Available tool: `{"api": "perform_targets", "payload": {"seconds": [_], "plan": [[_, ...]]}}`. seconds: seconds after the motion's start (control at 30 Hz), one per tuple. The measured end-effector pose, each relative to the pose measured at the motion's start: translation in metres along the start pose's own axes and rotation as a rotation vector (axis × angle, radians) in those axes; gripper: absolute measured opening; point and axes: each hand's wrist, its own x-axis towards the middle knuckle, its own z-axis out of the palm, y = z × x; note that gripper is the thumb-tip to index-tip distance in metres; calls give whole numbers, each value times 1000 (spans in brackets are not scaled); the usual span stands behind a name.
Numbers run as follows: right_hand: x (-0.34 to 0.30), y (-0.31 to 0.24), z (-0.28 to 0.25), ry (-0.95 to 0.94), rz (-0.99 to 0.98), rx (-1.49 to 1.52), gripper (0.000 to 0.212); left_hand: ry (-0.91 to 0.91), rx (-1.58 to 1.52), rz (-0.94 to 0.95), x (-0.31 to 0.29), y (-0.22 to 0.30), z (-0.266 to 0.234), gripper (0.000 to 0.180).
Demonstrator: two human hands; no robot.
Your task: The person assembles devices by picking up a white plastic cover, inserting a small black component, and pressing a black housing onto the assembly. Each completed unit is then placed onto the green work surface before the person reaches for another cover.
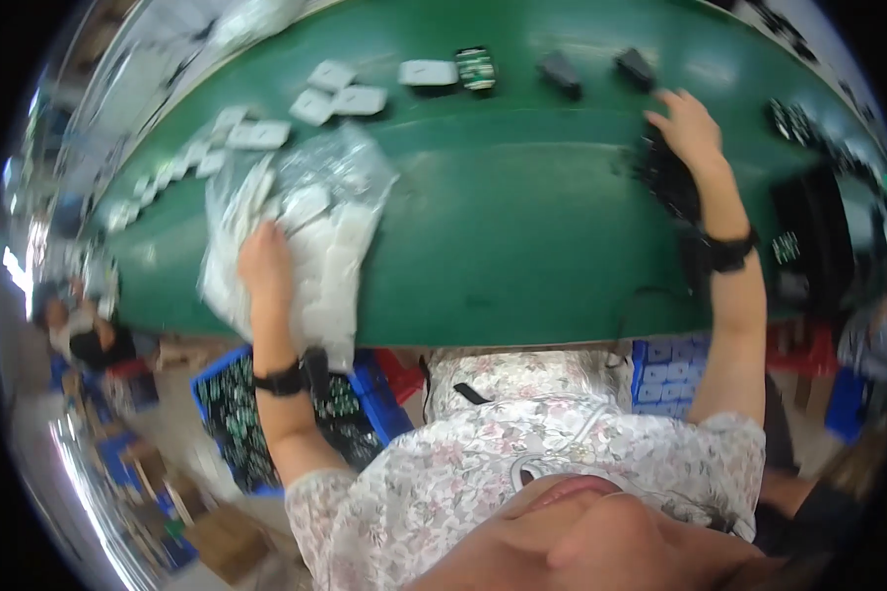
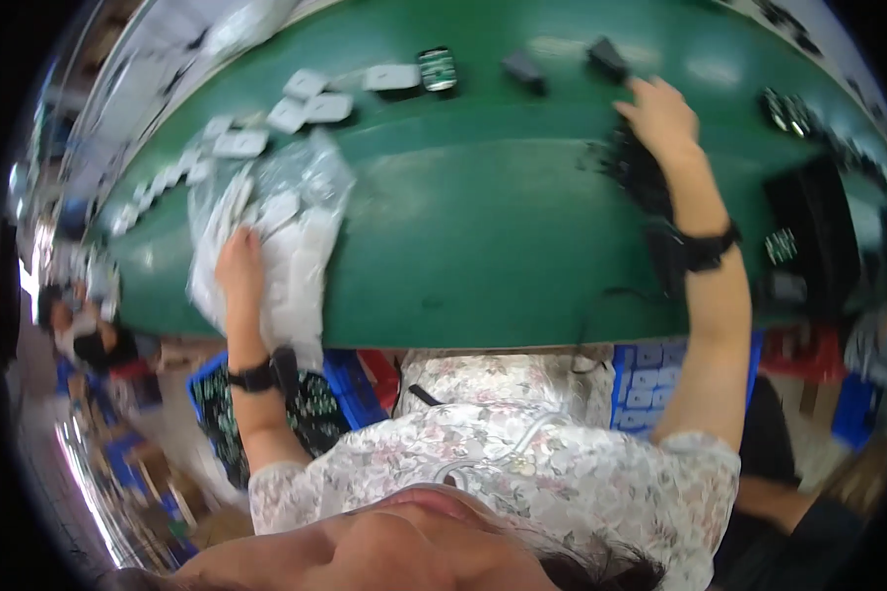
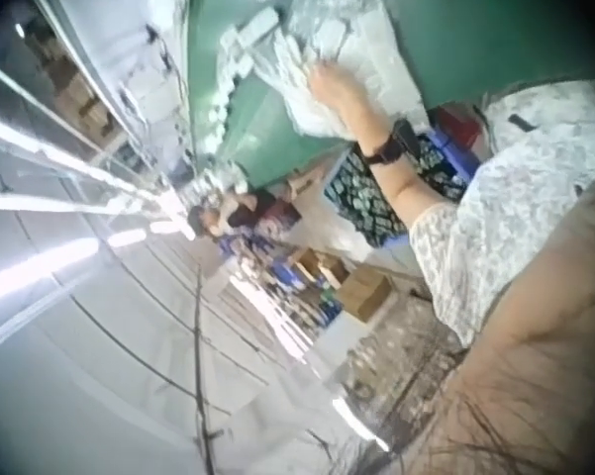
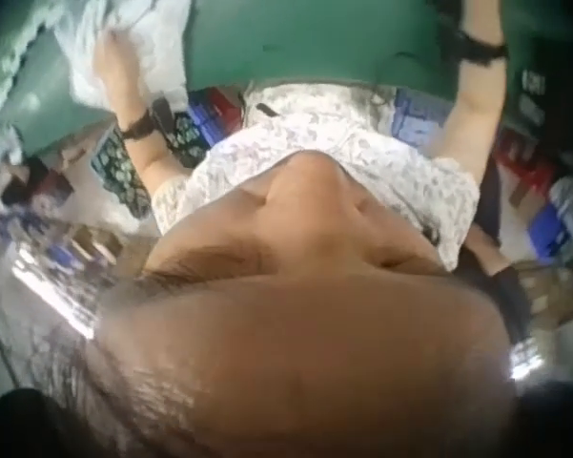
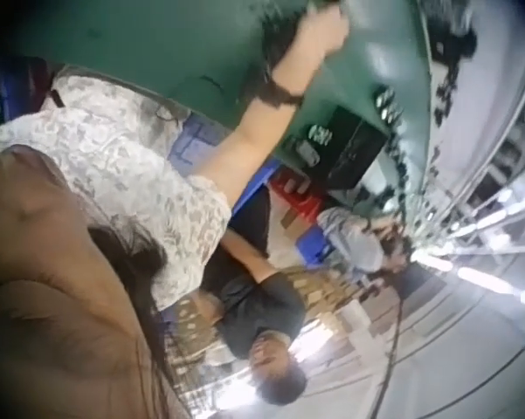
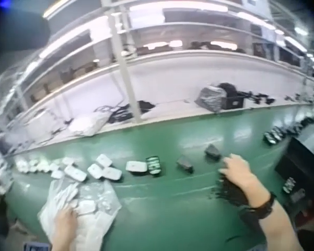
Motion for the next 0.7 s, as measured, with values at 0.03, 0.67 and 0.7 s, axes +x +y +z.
{"api": "perform_targets", "payload": {"seconds": [0.03, 0.67, 0.7], "plan": [[-4, 3, 7, -46, -73, -48, 33, 14, -54, 0, -1, -2, 2, 16], [-22, -9, 9, 19, -266, -56, 15, 107, -1091, 413, -25, 178, -40, 9], [-25, -12, 4, -24, -279, -46, 15, 70, -1139, 426, -26, 190, -38, 9]]}}
